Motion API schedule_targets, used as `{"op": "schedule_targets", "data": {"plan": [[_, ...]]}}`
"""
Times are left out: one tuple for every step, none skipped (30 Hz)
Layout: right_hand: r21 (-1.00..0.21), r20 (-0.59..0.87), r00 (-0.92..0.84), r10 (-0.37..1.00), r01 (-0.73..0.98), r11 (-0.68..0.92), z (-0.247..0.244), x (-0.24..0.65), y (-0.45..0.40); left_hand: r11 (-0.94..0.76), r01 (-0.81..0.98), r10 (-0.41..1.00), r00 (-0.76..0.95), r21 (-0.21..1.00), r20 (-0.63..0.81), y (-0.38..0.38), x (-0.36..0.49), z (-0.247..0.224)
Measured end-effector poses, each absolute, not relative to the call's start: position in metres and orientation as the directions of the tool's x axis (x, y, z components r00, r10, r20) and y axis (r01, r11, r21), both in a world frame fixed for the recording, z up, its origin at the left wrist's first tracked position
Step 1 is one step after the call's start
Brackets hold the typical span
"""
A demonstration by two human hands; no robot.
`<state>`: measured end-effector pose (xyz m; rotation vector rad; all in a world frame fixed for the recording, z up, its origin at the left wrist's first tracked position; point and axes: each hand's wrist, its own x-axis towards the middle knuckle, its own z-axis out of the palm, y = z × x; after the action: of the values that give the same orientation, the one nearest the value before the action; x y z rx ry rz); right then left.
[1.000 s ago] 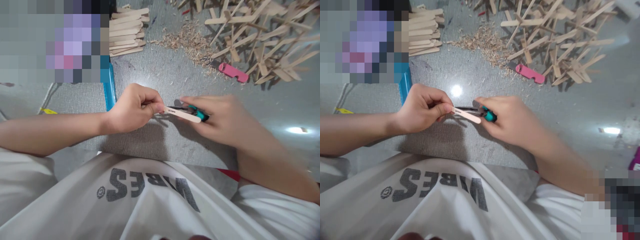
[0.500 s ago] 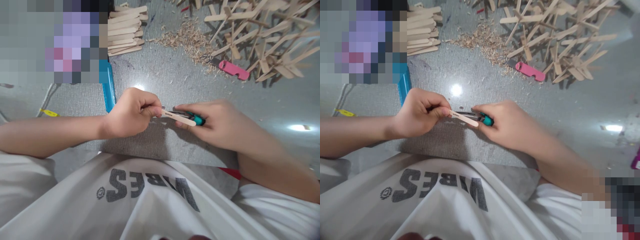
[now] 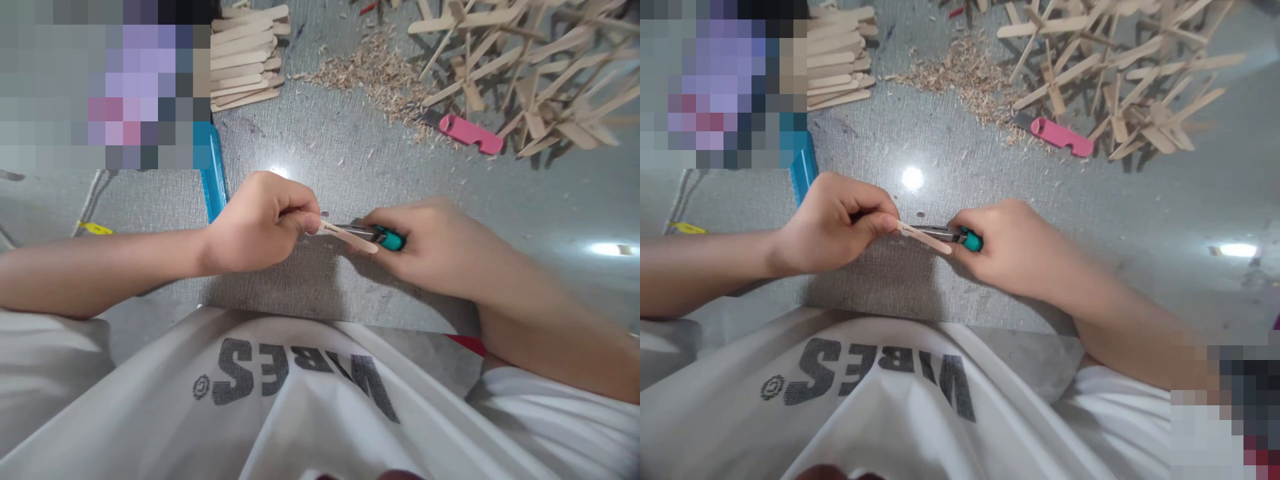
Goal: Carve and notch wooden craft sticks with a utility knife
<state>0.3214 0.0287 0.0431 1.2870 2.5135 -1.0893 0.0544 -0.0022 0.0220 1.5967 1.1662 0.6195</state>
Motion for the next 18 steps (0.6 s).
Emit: {"op": "schedule_targets", "data": {"plan": [[-0.553,-0.387,-0.637,0.667,0.739,0.385,0.042,0.322,0.029,0.022,0.348,0.900,0.401,0.937,-0.170,-0.001,0.054,0.021],[-0.560,-0.376,-0.643,0.667,0.732,0.389,0.040,0.324,0.030,0.058,0.308,0.894,0.407,0.950,-0.187,0.000,0.055,0.020],[-0.565,-0.370,-0.648,0.666,0.726,0.392,0.039,0.325,0.031,0.095,0.264,0.886,0.417,0.960,-0.202,0.001,0.055,0.018],[-0.575,-0.371,-0.655,0.658,0.718,0.391,0.038,0.326,0.031,0.130,0.211,0.876,0.434,0.969,-0.212,0.002,0.056,0.016],[-0.588,-0.373,-0.662,0.650,0.711,0.386,0.038,0.327,0.032,0.164,0.152,0.866,0.452,0.975,-0.216,0.002,0.056,0.014],[-0.603,-0.376,-0.667,0.644,0.703,0.377,0.039,0.328,0.032,0.195,0.092,0.859,0.465,0.977,-0.215,0.003,0.057,0.012],[-0.618,-0.379,-0.671,0.637,0.696,0.365,0.040,0.328,0.033,0.222,0.037,0.853,0.476,0.974,-0.213,0.002,0.058,0.011],[-0.629,-0.386,-0.670,0.634,0.694,0.351,0.041,0.328,0.033,0.245,-0.009,0.850,0.484,0.970,-0.210,0.002,0.058,0.009],[-0.635,-0.396,-0.667,0.631,0.695,0.336,0.042,0.328,0.033,0.257,-0.044,0.849,0.487,0.965,-0.204,0.001,0.059,0.008],[-0.637,-0.402,-0.664,0.630,0.697,0.329,0.043,0.327,0.033,0.259,-0.062,0.851,0.486,0.964,-0.198,0.000,0.059,0.008],[-0.633,-0.400,-0.664,0.631,0.699,0.333,0.043,0.326,0.033,0.250,-0.062,0.859,0.474,0.966,-0.192,-0.002,0.059,0.008],[-0.624,-0.394,-0.668,0.632,0.699,0.350,0.043,0.326,0.033,0.233,-0.048,0.869,0.457,0.971,-0.187,-0.003,0.059,0.008],[-0.601,-0.376,-0.665,0.646,0.705,0.376,0.041,0.325,0.034,0.217,-0.023,0.882,0.432,0.976,-0.186,-0.005,0.059,0.009],[-0.564,-0.345,-0.658,0.669,0.715,0.413,0.039,0.324,0.034,0.208,0.000,0.896,0.401,0.978,-0.190,-0.006,0.059,0.010],[-0.514,-0.302,-0.650,0.697,0.727,0.456,0.035,0.324,0.034,0.208,0.016,0.910,0.363,0.978,-0.200,-0.007,0.059,0.011],[-0.454,-0.247,-0.639,0.728,0.740,0.496,0.031,0.324,0.034,0.220,0.024,0.920,0.326,0.975,-0.216,-0.007,0.059,0.012],[-0.393,-0.175,-0.625,0.760,0.753,0.528,0.027,0.325,0.034,0.238,0.024,0.926,0.297,0.971,-0.234,-0.007,0.060,0.013],[-0.340,-0.111,-0.615,0.781,0.762,0.551,0.022,0.325,0.034,0.255,0.024,0.929,0.273,0.967,-0.252,-0.008,0.060,0.014]]}}
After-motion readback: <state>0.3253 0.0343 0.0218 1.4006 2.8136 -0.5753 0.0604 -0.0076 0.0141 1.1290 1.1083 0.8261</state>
